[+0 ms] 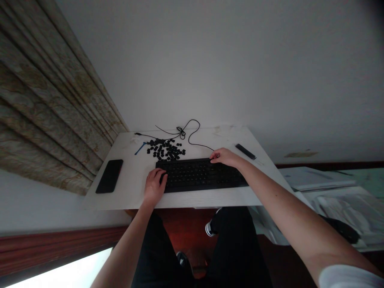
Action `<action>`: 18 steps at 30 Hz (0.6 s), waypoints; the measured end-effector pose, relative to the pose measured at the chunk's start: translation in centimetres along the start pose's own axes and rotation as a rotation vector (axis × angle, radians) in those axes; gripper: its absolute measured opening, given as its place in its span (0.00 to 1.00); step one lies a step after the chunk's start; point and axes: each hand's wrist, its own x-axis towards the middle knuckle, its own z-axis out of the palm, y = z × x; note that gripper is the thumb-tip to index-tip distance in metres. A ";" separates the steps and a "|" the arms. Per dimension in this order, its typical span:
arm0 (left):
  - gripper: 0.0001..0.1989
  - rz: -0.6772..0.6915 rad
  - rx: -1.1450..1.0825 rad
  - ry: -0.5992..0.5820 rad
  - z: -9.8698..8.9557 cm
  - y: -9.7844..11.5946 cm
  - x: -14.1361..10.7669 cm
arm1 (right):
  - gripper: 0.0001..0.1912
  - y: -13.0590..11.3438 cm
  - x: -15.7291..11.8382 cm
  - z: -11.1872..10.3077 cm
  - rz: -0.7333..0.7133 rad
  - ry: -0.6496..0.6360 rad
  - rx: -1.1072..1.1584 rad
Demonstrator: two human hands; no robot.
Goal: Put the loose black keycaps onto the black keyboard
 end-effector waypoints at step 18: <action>0.10 -0.012 0.012 -0.006 0.2 -0.1 0.0 | 0.21 -1.8 4.1 -2.6 0.266 -0.427 -0.217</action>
